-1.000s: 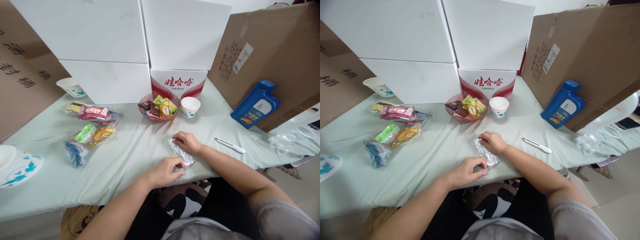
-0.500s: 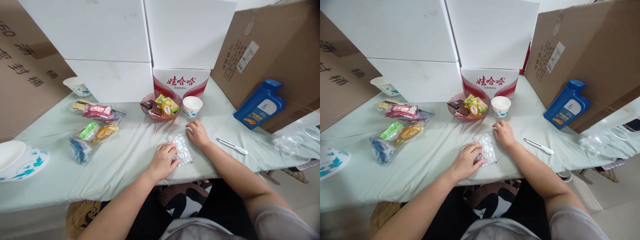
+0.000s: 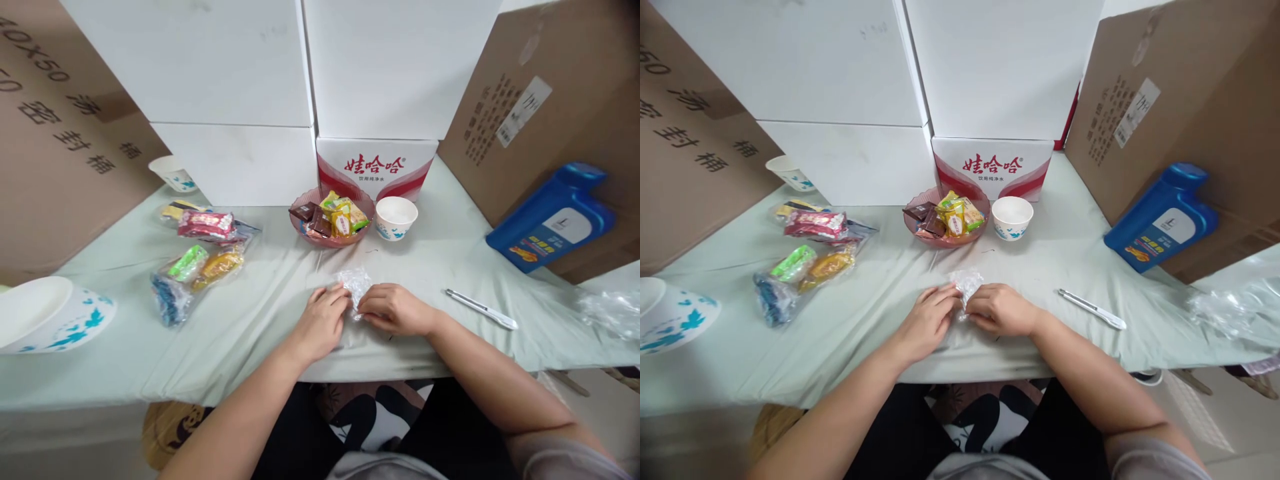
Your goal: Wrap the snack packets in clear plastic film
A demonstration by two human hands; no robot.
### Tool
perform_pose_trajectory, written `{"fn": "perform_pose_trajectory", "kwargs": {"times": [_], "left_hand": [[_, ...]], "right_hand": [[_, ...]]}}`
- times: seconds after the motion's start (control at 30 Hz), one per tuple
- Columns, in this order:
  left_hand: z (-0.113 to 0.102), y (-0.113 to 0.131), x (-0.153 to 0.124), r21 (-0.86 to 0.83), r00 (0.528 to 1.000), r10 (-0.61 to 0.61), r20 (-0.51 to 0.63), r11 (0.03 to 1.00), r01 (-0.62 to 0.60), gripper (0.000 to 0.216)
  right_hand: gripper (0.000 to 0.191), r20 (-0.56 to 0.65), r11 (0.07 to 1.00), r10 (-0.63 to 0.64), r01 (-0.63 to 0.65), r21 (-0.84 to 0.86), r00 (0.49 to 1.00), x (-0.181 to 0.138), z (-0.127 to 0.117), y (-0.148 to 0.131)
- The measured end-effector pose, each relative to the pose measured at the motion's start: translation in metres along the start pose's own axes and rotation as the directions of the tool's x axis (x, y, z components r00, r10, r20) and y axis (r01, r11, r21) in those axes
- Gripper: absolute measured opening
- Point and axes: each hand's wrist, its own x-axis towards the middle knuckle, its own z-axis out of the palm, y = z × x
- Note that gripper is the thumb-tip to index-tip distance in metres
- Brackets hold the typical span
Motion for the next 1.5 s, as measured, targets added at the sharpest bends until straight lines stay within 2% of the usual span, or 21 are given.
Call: {"fn": "perform_pose_trajectory", "kwargs": {"times": [0.1,0.17,0.27,0.33,0.57,0.63,0.7,0.77,0.8,0.83,0.9,0.97,1.07,1.23,1.3,1.37,1.4,1.43,1.5], "left_hand": [[-0.002,0.003,-0.001,-0.124,0.99,0.105,0.098,0.988,-0.092,0.048],[-0.001,0.004,-0.002,-0.201,0.994,0.084,0.064,0.977,-0.07,0.048],[0.002,0.002,-0.003,-0.312,1.0,-0.01,-0.006,0.95,0.007,0.053],[0.004,0.001,-0.003,-0.334,1.0,-0.017,-0.009,0.942,0.013,0.057],[0.005,0.005,0.001,-0.142,0.997,0.078,0.002,0.987,-0.077,0.046],[0.006,0.007,0.001,-0.09,0.997,0.072,0.0,0.993,-0.072,0.047],[0.008,0.009,0.001,-0.055,0.997,0.073,-0.003,0.996,-0.074,0.047],[0.009,0.009,0.0,-0.042,0.997,0.083,-0.006,0.996,-0.083,0.046],[0.009,0.009,0.0,-0.043,0.996,0.087,-0.011,0.995,-0.087,0.044],[0.009,0.009,0.0,-0.051,0.996,0.088,-0.02,0.995,-0.089,0.041],[0.008,0.008,0.0,-0.086,0.995,0.078,-0.062,0.993,-0.083,0.031],[0.008,0.006,0.0,-0.136,0.991,0.042,-0.129,0.989,-0.059,0.021],[0.007,0.003,0.001,-0.179,0.979,-0.017,-0.202,0.984,-0.02,0.016],[0.005,0.003,0.002,-0.155,0.978,-0.035,-0.207,0.988,0.002,0.011],[0.004,0.003,0.002,-0.154,0.976,-0.055,-0.211,0.988,0.022,0.011],[0.003,0.003,0.001,-0.159,0.971,-0.072,-0.227,0.987,0.036,0.01],[0.003,0.003,0.001,-0.163,0.969,-0.077,-0.236,0.986,0.039,0.009],[0.002,0.002,0.001,-0.166,0.968,-0.08,-0.239,0.985,0.041,0.009],[0.002,0.001,0.001,-0.173,0.969,-0.084,-0.232,0.984,0.044,0.009]], "right_hand": [[0.017,-0.019,0.994,0.097,-0.096,0.048,0.995,-0.003,-0.004,-0.005],[0.017,-0.067,0.974,0.226,-0.224,0.041,0.972,-0.004,-0.004,-0.004],[0.016,-0.181,0.885,0.453,-0.465,-0.03,0.873,-0.002,0.0,0.002],[0.016,-0.216,0.825,0.533,-0.559,-0.085,0.818,0.0,0.004,0.008],[0.021,-0.219,0.711,0.604,-0.642,-0.287,0.766,0.006,0.015,0.019],[0.02,-0.263,0.677,0.613,-0.667,-0.312,0.745,0.004,0.013,0.022],[0.017,-0.377,0.676,0.56,-0.67,-0.307,0.738,0.001,0.008,0.024],[0.017,-0.479,0.751,0.433,-0.6,-0.277,0.763,-0.002,0.004,0.022],[0.018,-0.481,0.813,0.36,-0.522,-0.259,0.799,-0.003,0.002,0.021],[0.018,-0.44,0.876,0.285,-0.418,-0.241,0.851,-0.003,0.002,0.019],[0.017,-0.282,0.952,0.166,-0.229,-0.205,0.945,-0.001,0.006,0.016],[0.022,-0.141,0.967,0.13,-0.157,-0.201,0.981,0.001,0.012,0.015],[0.027,-0.093,0.955,0.157,-0.175,-0.24,0.983,0.003,0.019,0.015],[0.033,-0.16,0.96,0.124,-0.159,-0.229,0.979,0.001,0.015,0.006],[0.034,-0.077,0.98,0.096,-0.108,-0.169,0.992,0.0,0.014,0.002],[0.023,0.002,0.989,0.08,-0.079,-0.124,0.997,0.0,0.014,0.003],[0.017,0.002,0.989,0.084,-0.083,-0.12,0.996,0.001,0.012,0.006],[0.016,-0.034,0.987,0.098,-0.101,-0.127,0.995,0.002,0.008,0.011],[0.02,-0.197,0.97,0.139,-0.174,-0.171,0.97,0.006,-0.011,0.025]]}}
